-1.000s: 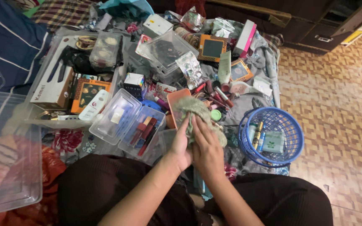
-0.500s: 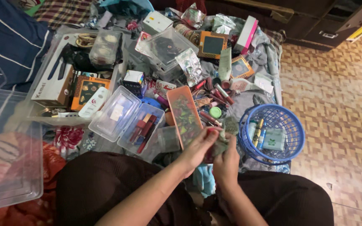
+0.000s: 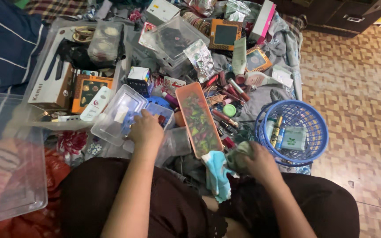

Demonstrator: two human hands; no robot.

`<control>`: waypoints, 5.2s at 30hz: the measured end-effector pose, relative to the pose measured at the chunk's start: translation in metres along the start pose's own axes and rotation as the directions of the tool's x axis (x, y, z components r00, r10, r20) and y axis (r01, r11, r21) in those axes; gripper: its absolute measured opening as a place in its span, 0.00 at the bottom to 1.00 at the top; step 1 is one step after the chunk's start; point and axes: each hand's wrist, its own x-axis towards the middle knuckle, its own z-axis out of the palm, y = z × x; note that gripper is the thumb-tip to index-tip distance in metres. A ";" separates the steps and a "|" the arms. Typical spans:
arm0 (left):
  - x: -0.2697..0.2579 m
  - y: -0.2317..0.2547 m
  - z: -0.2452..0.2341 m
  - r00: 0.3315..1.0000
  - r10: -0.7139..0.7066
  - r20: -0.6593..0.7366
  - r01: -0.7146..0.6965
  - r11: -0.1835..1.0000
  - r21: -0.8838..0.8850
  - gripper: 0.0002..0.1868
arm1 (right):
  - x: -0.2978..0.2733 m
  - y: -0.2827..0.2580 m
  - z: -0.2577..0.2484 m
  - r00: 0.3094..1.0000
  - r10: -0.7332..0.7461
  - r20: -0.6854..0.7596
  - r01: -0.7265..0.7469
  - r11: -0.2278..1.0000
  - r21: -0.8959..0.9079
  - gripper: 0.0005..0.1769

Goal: The person sits on the floor and organizes various cosmetic items. They wipe a blue plastic basket with a cloth, then pick up and wipe several small cosmetic containers and tubes, placing them into the basket. They also open a clear plastic case, wipe it, and place it aside.

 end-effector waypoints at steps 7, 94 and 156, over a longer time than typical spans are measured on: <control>-0.015 0.050 -0.001 0.875 0.365 -0.317 -0.419 0.901 -0.118 0.17 | 0.084 0.008 0.064 0.917 -0.224 -0.331 0.237 0.972 0.000 0.23; -0.074 0.090 -0.017 0.646 0.690 0.325 0.144 0.308 -0.940 0.25 | 0.001 -0.043 -0.071 0.991 -0.073 0.116 -0.117 -0.007 0.993 0.12; -0.076 0.081 -0.003 0.728 0.685 0.038 0.034 0.020 -0.999 0.16 | -0.040 -0.054 0.013 0.922 -0.382 -0.068 0.388 0.902 0.187 0.35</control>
